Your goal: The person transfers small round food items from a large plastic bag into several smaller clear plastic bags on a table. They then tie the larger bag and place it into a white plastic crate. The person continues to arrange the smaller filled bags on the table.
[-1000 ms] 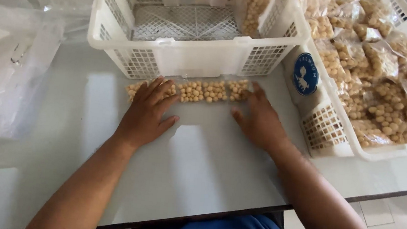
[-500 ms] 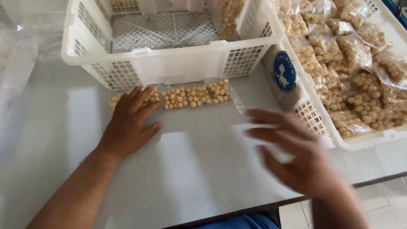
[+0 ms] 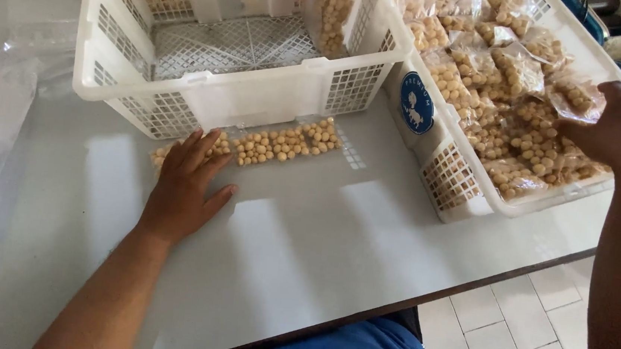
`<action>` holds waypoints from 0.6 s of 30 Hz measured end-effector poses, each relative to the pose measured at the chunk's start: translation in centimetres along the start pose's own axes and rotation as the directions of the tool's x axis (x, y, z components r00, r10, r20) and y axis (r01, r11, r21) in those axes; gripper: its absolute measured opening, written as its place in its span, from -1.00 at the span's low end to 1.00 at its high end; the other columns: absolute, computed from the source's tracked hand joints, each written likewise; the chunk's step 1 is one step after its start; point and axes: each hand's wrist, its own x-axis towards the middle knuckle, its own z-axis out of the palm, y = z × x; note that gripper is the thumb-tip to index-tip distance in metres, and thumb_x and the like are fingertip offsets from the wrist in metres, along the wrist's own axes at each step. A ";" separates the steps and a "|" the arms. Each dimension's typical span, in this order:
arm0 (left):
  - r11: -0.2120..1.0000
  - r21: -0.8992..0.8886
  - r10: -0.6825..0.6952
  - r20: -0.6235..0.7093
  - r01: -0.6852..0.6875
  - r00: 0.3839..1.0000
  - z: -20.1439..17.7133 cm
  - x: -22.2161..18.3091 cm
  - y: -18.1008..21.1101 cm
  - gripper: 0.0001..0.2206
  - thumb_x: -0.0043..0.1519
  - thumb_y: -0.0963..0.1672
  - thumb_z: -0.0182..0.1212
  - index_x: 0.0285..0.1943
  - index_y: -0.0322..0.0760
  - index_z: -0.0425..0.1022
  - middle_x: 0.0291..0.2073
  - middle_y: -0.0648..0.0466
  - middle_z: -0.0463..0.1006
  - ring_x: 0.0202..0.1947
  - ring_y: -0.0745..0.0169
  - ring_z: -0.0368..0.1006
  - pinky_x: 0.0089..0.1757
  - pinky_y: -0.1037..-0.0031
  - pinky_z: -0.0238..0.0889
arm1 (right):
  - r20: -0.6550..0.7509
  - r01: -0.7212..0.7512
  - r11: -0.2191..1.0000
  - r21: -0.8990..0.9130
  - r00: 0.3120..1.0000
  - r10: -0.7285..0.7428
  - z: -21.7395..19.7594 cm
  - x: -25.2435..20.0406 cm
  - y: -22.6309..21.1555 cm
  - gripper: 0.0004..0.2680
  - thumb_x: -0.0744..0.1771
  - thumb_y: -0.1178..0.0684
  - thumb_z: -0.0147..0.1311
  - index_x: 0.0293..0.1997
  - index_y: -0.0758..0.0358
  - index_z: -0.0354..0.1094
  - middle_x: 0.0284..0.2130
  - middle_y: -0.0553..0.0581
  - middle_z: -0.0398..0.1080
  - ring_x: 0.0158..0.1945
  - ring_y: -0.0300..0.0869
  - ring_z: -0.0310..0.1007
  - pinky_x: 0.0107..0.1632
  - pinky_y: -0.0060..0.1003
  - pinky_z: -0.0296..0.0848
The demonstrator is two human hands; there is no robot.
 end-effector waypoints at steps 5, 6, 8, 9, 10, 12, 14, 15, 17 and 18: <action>1.000 -0.017 -0.013 0.021 0.013 1.000 0.2 0.0 -0.2 -0.48 0.41 0.00 0.46 0.54 -0.25 0.62 0.81 -0.11 0.25 0.76 -0.46 0.14 0.59 -0.28 0.00 | 0.179 -0.104 0.990 -0.093 0.977 0.119 -0.5 2.4 -1.5 -0.11 0.39 -0.68 0.21 0.84 0.24 0.25 0.52 0.59 0.47 0.47 0.35 0.54 0.18 0.30 0.66; 1.000 -0.017 -0.018 0.013 0.018 1.000 0.1 0.0 -0.1 -0.48 0.39 -0.01 0.47 0.53 -0.22 0.61 0.79 -0.12 0.28 0.76 -0.46 0.15 0.58 -0.28 0.01 | 0.170 -0.105 0.982 -0.158 0.977 0.131 0.4 3.3 -1.0 -0.13 0.37 -0.73 0.17 0.77 0.18 0.35 0.47 0.54 0.56 0.43 0.34 0.62 0.16 0.27 0.69; 1.000 -0.018 -0.019 0.003 0.019 1.000 0.0 0.1 0.0 -0.48 0.38 -0.01 0.48 0.53 -0.18 0.61 0.77 -0.12 0.31 0.76 -0.46 0.15 0.57 -0.28 0.03 | 0.157 -0.109 0.969 -0.223 0.977 0.146 1.5 4.1 -0.4 -0.15 0.36 -0.79 0.14 0.70 0.11 0.44 0.41 0.49 0.64 0.38 0.32 0.70 0.14 0.24 0.72; 1.000 -0.017 -0.022 0.007 0.022 1.000 0.0 0.1 -0.1 -0.48 0.39 -0.01 0.47 0.54 -0.18 0.61 0.77 -0.12 0.31 0.76 -0.46 0.16 0.58 -0.29 0.02 | 0.131 -0.142 0.962 -0.232 0.976 0.175 1.4 4.2 -0.6 -0.21 0.38 -0.79 0.13 0.63 0.03 0.53 0.32 0.38 0.73 0.32 0.27 0.75 0.10 0.22 0.72; 1.000 -0.015 -0.024 0.012 0.024 1.000 0.0 0.0 -0.1 -0.48 0.41 0.00 0.46 0.55 -0.17 0.62 0.77 -0.13 0.31 0.76 -0.47 0.17 0.58 -0.29 0.01 | 0.105 -0.174 0.955 -0.240 0.973 0.204 1.4 4.3 -0.8 -0.27 0.39 -0.80 0.12 0.55 -0.06 0.61 0.23 0.26 0.81 0.26 0.22 0.80 0.05 0.21 0.71; 1.000 -0.006 -0.024 0.000 0.024 1.000 0.2 0.1 -0.1 -0.50 0.40 0.00 0.46 0.52 -0.17 0.63 0.77 -0.12 0.32 0.75 -0.46 0.18 0.59 -0.27 0.01 | 0.114 -0.169 0.957 -0.234 0.973 0.200 1.3 4.4 -0.5 -0.25 0.40 -0.83 0.08 0.54 -0.04 0.62 0.25 0.27 0.80 0.27 0.24 0.79 0.07 0.22 0.69; 1.000 0.003 -0.027 -0.004 0.027 1.000 0.2 0.1 -0.2 -0.51 0.39 0.00 0.47 0.49 -0.18 0.64 0.76 -0.11 0.33 0.75 -0.45 0.19 0.59 -0.25 0.01 | 0.131 -0.161 0.960 -0.229 0.972 0.194 1.7 4.7 -0.1 -0.24 0.41 -0.85 0.05 0.54 -0.03 0.62 0.27 0.29 0.78 0.29 0.26 0.77 0.08 0.24 0.67; 1.000 -0.010 -0.026 0.005 0.026 1.000 0.2 0.0 -0.2 -0.50 0.38 -0.01 0.47 0.51 -0.19 0.63 0.77 -0.14 0.30 0.75 -0.48 0.17 0.58 -0.28 0.02 | 0.116 -0.136 0.951 -0.276 0.978 0.174 2.2 4.8 0.1 -0.28 0.42 -0.77 0.09 0.55 -0.01 0.61 0.25 0.31 0.79 0.26 0.24 0.79 -0.02 0.19 0.73; 1.000 -0.018 -0.024 0.012 0.025 1.000 0.1 0.0 -0.2 -0.49 0.38 -0.03 0.48 0.52 -0.20 0.62 0.79 -0.16 0.28 0.75 -0.50 0.16 0.56 -0.30 0.03 | 0.100 -0.112 0.942 -0.318 0.984 0.151 3.7 5.5 0.9 -0.33 0.42 -0.69 0.12 0.56 0.00 0.60 0.24 0.32 0.79 0.22 0.21 0.81 -0.11 0.15 0.79; 0.999 -0.021 -0.026 0.015 0.026 1.000 0.0 0.1 -0.1 -0.49 0.39 -0.02 0.47 0.53 -0.21 0.62 0.79 -0.12 0.27 0.77 -0.47 0.14 0.57 -0.31 0.02 | 0.054 -0.123 0.925 -0.359 0.987 0.152 4.7 6.1 1.5 -0.39 0.40 -0.64 0.21 0.48 -0.06 0.66 0.12 0.29 0.83 0.11 0.17 0.87 -0.13 0.08 0.79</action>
